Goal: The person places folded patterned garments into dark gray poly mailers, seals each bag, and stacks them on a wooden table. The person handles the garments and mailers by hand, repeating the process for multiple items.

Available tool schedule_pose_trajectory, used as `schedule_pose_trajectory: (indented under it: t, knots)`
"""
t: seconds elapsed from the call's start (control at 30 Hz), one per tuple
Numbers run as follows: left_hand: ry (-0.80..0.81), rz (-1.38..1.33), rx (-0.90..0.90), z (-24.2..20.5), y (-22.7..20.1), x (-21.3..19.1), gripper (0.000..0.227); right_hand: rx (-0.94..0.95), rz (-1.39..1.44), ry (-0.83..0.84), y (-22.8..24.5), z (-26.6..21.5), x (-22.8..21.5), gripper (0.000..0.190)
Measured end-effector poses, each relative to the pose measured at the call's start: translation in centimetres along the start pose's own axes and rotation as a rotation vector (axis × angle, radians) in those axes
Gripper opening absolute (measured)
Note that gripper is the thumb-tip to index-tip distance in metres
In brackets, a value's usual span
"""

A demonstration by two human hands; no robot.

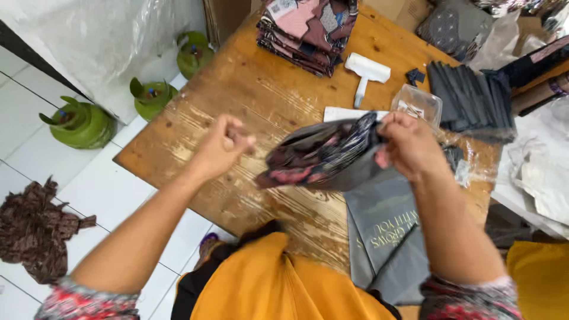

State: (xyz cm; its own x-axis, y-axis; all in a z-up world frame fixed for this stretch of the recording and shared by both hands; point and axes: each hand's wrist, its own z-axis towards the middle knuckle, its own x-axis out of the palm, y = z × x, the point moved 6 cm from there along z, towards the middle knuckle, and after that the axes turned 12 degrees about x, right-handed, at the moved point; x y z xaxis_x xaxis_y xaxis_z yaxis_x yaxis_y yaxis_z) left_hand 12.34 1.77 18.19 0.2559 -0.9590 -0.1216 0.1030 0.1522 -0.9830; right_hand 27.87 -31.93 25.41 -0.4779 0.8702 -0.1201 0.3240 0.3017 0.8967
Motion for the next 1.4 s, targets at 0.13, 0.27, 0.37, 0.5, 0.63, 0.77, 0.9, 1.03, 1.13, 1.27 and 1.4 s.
schedule_pose_trajectory:
  t: [0.13,0.27,0.37,0.5,0.63,0.77,0.9,1.03,1.13,1.27,1.4]
  knots:
    - [0.190,-0.377,-0.626,-6.4,8.0,7.4,0.043,0.209,0.227,0.053,-3.2,0.5,2.7,0.004]
    - [0.128,-0.920,-0.485,-8.9,11.7,13.0,0.050,0.122,0.282,0.141,-6.9,-1.6,1.1,0.008]
    - [-0.030,-0.793,-0.530,-7.3,13.2,12.4,0.035,0.153,0.264,0.172,-8.0,-2.6,-0.9,0.016]
    - [0.044,-0.778,-0.656,-5.3,12.6,10.6,0.023,0.094,0.234,0.197,-8.9,-3.0,-1.4,0.021]
    - [0.202,-0.747,-0.566,-5.1,10.6,10.4,0.018,0.134,0.215,0.102,-10.6,-3.0,-1.1,0.013]
    - [0.126,0.404,-0.023,-2.8,4.6,7.9,0.020,-0.101,-0.408,-0.352,-8.3,-3.5,-2.9,0.008]
    - [-0.075,0.508,0.244,-2.0,-3.8,5.7,0.013,-0.128,-0.496,-0.353,-6.1,-3.0,-2.6,0.007]
    - [-0.167,0.506,0.464,-2.0,-9.8,3.8,0.016,-0.081,-0.353,-0.322,-4.3,-3.4,-2.6,0.010]
    - [-0.165,0.479,0.345,-0.7,-9.9,1.5,0.015,-0.093,-0.197,-0.257,-2.4,-2.7,-1.5,0.011]
    - [-0.241,0.505,0.140,1.1,-9.0,-1.0,0.016,-0.195,-0.233,-0.215,0.3,-0.1,0.6,0.011]
    - [-0.329,0.567,0.565,-3.5,-11.1,-1.9,0.011,-0.372,-0.274,-0.326,-1.3,0.3,0.3,0.009]
